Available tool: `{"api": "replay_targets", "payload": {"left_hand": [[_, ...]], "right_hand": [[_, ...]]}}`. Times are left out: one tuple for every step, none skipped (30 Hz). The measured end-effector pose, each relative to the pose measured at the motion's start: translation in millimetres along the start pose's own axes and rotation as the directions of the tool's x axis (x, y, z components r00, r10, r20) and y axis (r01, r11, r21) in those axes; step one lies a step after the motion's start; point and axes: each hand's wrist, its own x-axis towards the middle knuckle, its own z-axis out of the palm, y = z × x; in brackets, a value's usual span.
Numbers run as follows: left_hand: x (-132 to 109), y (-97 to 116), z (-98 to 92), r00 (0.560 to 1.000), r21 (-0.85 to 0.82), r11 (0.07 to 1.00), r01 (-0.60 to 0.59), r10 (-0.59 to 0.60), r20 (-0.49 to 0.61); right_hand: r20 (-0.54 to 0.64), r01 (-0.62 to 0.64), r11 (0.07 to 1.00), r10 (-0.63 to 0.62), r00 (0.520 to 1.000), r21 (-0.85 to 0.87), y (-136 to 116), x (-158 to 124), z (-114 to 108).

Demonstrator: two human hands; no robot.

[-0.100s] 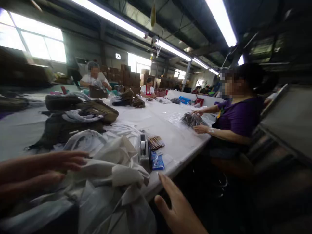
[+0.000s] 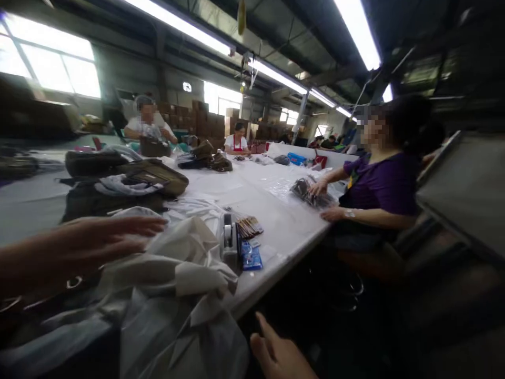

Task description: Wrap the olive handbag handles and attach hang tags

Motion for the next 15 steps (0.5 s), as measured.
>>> {"api": "replay_targets", "payload": {"left_hand": [[20.3,9.9,4.2,0.999,0.070,0.997,-0.014,0.011,0.038],[38.0,17.2,10.2,0.996,0.108,0.994,-0.024,0.014,0.090],[52.4,22.4,17.5,0.988,0.114,0.993,-0.025,0.007,0.156],[62.9,25.8,24.9,0.977,0.109,0.994,-0.024,0.000,0.212],[69.3,28.2,31.6,0.963,0.088,0.996,-0.025,0.000,0.268],[71.3,30.0,36.8,0.949,0.067,0.997,-0.029,0.007,0.315],[69.1,31.8,40.2,0.933,0.049,0.998,-0.041,0.021,0.358],[63.2,33.6,42.2,0.913,0.027,0.998,-0.056,0.040,0.405],[54.5,35.4,43.1,0.888,0.004,0.998,-0.068,0.059,0.457],[43.8,37.0,43.9,0.860,-0.023,0.997,-0.080,0.081,0.503],[32.5,37.9,45.4,0.840,-0.051,0.994,-0.097,0.109,0.531],[21.5,37.7,48.1,0.833,-0.078,0.989,-0.124,0.146,0.534],[11.6,36.1,52.4,0.844,-0.092,0.983,-0.159,0.184,0.504],[3.3,32.9,58.3,0.871,-0.092,0.976,-0.197,0.217,0.441],[-3.1,28.2,65.0,0.900,-0.082,0.969,-0.232,0.246,0.359]], "right_hand": [[0.061,-0.023,0.999,0.021,0.998,0.039,8.0,-1.2,8.1],[0.119,-0.024,0.997,0.014,0.993,0.077,12.6,-0.7,16.3],[0.164,-0.017,0.990,-0.006,0.986,0.138,13.7,1.2,24.3],[0.195,-0.013,0.972,-0.035,0.980,0.235,11.5,4.4,31.9],[0.216,-0.015,0.930,-0.070,0.974,0.367,6.4,8.3,38.7],[0.226,-0.022,0.850,-0.115,0.967,0.526,-1.4,12.5,44.6],[0.217,-0.025,0.732,-0.169,0.961,0.681,-11.4,16.6,49.3],[0.180,-0.011,0.586,-0.231,0.956,0.811,-23.3,20.3,52.7],[0.113,0.025,0.430,-0.292,0.950,0.902,-36.7,23.5,54.8],[0.023,0.085,0.293,-0.346,0.938,0.952,-51.2,26.1,55.7],[-0.071,0.156,0.190,-0.391,0.918,0.969,-66.2,28.3,55.8],[-0.139,0.208,0.117,-0.432,0.891,0.971,-81.1,30.1,55.3],[-0.165,0.229,0.076,-0.480,0.862,0.971,-95.5,31.6,54.6],[-0.164,0.226,0.055,-0.529,0.833,0.972,-108.8,32.9,53.8],[-0.143,0.211,0.051,-0.580,0.802,0.976,-120.7,34.1,53.1]]}}
